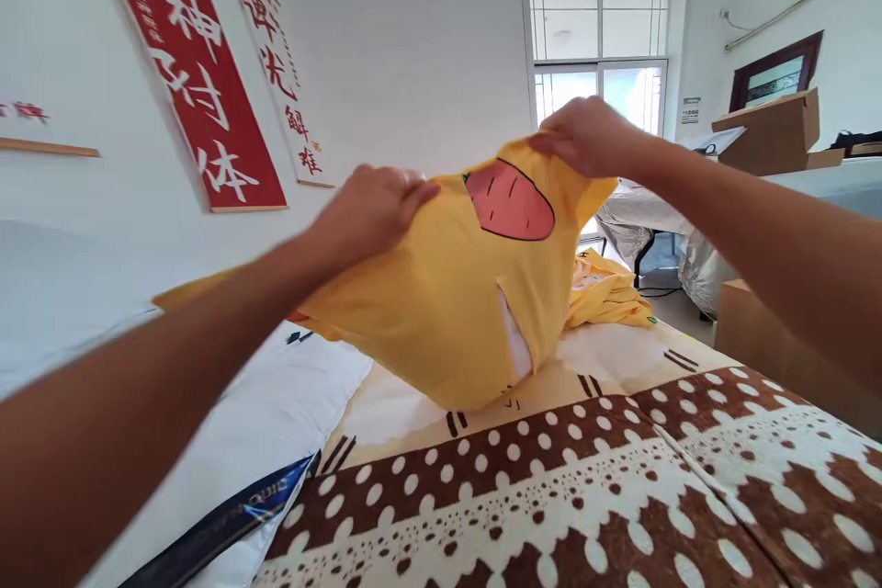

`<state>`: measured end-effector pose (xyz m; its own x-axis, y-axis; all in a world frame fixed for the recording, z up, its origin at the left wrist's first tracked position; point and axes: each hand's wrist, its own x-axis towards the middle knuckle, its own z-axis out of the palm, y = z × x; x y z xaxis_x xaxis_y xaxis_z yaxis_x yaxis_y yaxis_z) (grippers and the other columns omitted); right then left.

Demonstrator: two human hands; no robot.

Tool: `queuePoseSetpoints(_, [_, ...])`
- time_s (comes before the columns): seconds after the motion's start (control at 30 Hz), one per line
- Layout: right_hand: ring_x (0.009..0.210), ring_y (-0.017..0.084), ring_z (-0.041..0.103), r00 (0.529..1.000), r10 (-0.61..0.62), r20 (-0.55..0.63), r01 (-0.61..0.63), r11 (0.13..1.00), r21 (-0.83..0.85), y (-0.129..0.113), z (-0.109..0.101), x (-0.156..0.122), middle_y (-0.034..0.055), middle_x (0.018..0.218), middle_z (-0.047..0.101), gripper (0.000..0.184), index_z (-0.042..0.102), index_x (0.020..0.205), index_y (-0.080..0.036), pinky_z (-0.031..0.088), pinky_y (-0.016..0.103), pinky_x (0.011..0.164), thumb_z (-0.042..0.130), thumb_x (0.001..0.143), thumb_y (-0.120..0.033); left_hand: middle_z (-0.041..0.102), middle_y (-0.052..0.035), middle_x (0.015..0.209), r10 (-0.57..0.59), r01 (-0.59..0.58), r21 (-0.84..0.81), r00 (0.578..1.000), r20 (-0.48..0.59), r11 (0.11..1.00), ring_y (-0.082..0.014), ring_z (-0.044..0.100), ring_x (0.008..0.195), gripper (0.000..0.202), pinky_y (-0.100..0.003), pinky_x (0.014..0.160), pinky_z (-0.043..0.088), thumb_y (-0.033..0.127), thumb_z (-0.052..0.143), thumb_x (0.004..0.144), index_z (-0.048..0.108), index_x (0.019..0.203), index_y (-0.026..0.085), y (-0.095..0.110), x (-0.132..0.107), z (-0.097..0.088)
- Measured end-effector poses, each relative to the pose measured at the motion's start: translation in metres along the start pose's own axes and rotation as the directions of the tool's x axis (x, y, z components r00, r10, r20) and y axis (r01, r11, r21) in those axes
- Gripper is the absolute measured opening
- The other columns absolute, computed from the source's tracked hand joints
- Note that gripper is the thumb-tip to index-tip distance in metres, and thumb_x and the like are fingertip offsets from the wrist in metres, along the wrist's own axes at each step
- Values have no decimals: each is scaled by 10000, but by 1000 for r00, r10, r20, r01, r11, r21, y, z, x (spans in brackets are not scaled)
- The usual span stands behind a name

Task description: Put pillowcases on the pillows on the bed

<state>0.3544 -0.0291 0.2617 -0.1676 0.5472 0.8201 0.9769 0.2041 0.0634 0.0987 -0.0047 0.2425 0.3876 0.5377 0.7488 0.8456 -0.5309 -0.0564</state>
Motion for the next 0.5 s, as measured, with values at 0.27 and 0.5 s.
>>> queuePoseSetpoints(0.27, [688, 209, 535, 961, -278, 15, 268, 908, -323, -43, -22, -49, 35, 703, 585, 431, 531, 1155, -168, 349, 405, 748, 448, 874, -484, 374, -10, 447, 279, -222, 495, 959, -44, 840, -206, 483, 514, 459, -299, 556, 242, 525, 296, 909, 577, 732, 208, 14, 1, -9])
queuePoseSetpoints(0.5, [620, 181, 510, 982, -151, 114, 180, 931, -317, -10, 16, -62, 59, 701, 602, 413, 608, 807, -196, 191, 288, 537, 275, 950, -394, 629, -109, 856, 468, -433, 386, 884, 5, 814, -268, 575, 822, 633, -356, 747, 391, 737, 443, 736, 594, 987, 177, 3, -26, -11])
